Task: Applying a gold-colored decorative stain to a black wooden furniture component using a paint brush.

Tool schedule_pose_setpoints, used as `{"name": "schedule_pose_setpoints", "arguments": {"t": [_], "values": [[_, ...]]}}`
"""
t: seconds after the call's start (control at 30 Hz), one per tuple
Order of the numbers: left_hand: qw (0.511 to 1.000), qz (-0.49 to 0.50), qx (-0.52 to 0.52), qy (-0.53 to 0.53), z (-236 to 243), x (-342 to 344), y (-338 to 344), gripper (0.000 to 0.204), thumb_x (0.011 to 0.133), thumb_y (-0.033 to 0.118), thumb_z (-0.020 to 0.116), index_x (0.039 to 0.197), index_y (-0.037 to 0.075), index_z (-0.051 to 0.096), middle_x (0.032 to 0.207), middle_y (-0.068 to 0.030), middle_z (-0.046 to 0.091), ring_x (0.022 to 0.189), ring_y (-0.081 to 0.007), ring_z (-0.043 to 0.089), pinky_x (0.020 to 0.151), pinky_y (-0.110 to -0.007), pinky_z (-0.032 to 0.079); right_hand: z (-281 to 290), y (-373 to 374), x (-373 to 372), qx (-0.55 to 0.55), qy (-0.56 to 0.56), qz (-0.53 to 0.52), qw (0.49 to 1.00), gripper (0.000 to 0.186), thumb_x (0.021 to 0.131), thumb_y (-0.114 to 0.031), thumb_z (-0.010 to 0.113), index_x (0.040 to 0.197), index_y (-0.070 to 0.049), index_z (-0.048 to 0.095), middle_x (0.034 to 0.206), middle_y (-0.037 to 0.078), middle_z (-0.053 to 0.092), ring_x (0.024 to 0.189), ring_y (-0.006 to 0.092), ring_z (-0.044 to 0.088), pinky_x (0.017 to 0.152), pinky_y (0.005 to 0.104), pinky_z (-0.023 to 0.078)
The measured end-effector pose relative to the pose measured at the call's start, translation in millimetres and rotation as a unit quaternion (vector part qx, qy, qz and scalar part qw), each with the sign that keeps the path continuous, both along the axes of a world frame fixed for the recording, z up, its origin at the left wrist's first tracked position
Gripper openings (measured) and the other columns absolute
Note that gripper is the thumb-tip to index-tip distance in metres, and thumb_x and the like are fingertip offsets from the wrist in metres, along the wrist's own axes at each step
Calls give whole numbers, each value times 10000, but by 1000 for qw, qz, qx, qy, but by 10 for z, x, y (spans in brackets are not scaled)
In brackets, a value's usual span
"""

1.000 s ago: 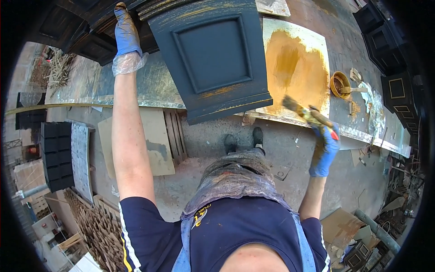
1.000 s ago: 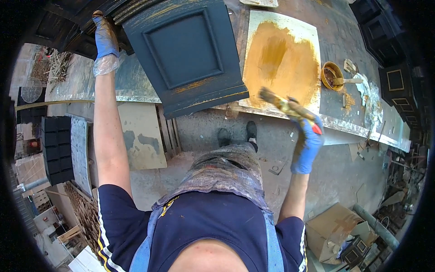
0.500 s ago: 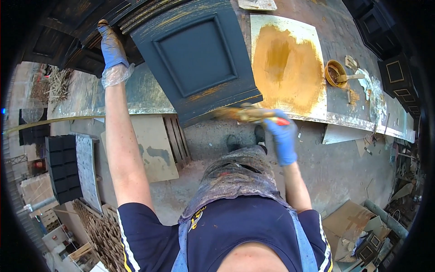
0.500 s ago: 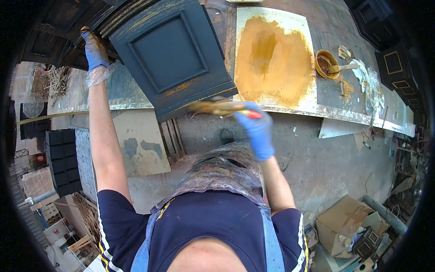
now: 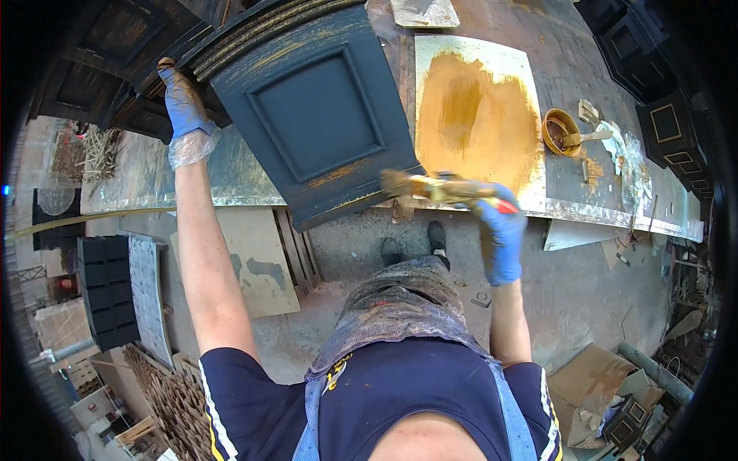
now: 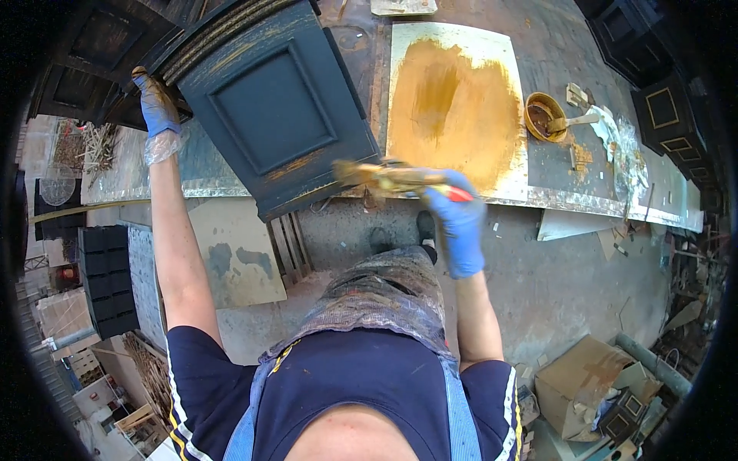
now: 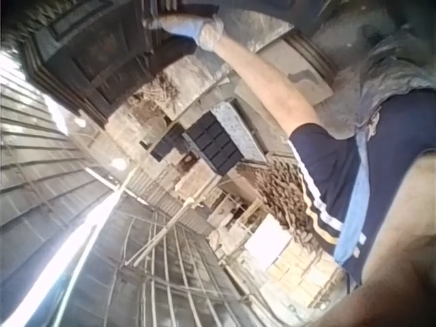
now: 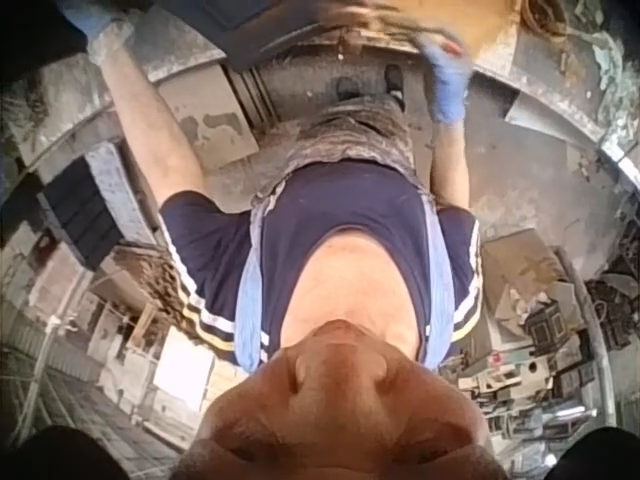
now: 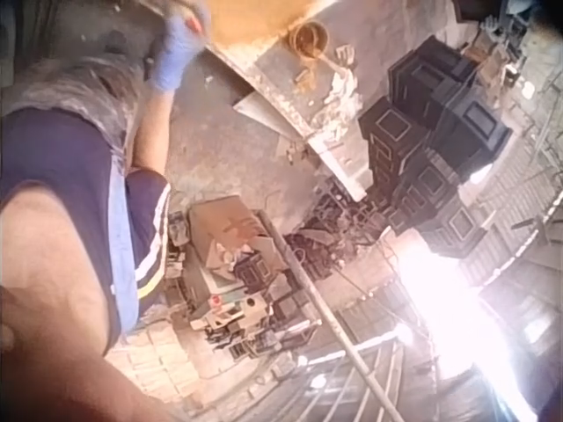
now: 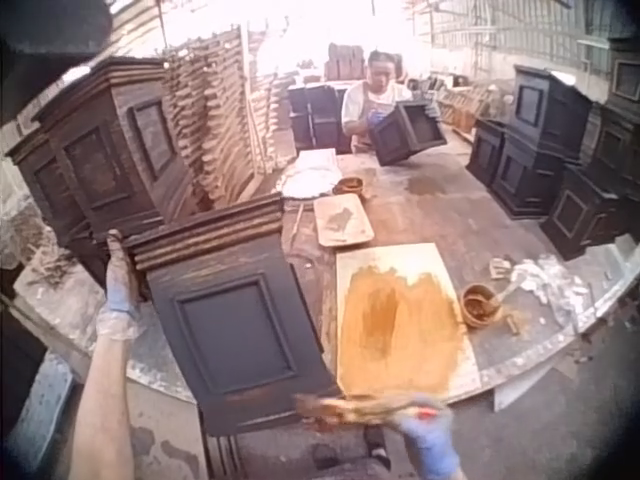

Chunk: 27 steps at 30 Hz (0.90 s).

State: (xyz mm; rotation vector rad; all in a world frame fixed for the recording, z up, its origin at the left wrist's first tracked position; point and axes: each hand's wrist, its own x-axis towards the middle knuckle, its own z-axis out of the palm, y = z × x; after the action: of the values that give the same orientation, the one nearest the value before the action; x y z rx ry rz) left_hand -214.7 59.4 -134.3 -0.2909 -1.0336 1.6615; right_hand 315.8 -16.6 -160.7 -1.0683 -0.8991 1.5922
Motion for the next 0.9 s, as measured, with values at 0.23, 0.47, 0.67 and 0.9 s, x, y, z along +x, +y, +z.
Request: {"name": "schedule_pose_setpoints", "arguments": {"t": [0.23, 0.47, 0.67, 0.9], "values": [[961, -20, 28, -273, 288, 601, -52, 358, 885, 262, 347, 1170, 82, 468, 1165, -50, 477, 1075, -262, 418, 915, -461, 252, -77, 263, -323, -17, -17, 105, 994, 244, 703, -82, 653, 930, -29, 579, 831, 13, 570, 757, 68, 519, 687, 192, 432], [951, -66, 42, -299, 108, 28, -235, 327, 882, 223, 350, 1125, 69, 505, 1104, -61, 514, 1025, -248, 451, 886, -456, 279, 169, 606, 331, 62, 44, 14, 997, 195, 729, -79, 590, 897, 17, 567, 864, 132, 601, 814, 179, 580, 774, 289, 459], [981, -76, 31, -173, 118, 387, -53, 380, 913, 343, 299, 1153, 88, 445, 1074, -36, 510, 967, -169, 457, 842, -271, 359, 25, 412, 117, -1, 15, 60, 998, 208, 700, -65, 637, 897, -25, 580, 838, 32, 585, 772, 100, 546, 721, 227, 446], [964, -148, -28, -219, 507, 664, -359, 260, 852, 143, 388, 1020, 45, 561, 977, -107, 548, 930, -289, 489, 906, -520, 260, -19, 498, 200, 6, -66, 41, 997, 204, 713, -69, 638, 903, -24, 578, 843, 43, 585, 781, 111, 551, 723, 226, 452]]}}
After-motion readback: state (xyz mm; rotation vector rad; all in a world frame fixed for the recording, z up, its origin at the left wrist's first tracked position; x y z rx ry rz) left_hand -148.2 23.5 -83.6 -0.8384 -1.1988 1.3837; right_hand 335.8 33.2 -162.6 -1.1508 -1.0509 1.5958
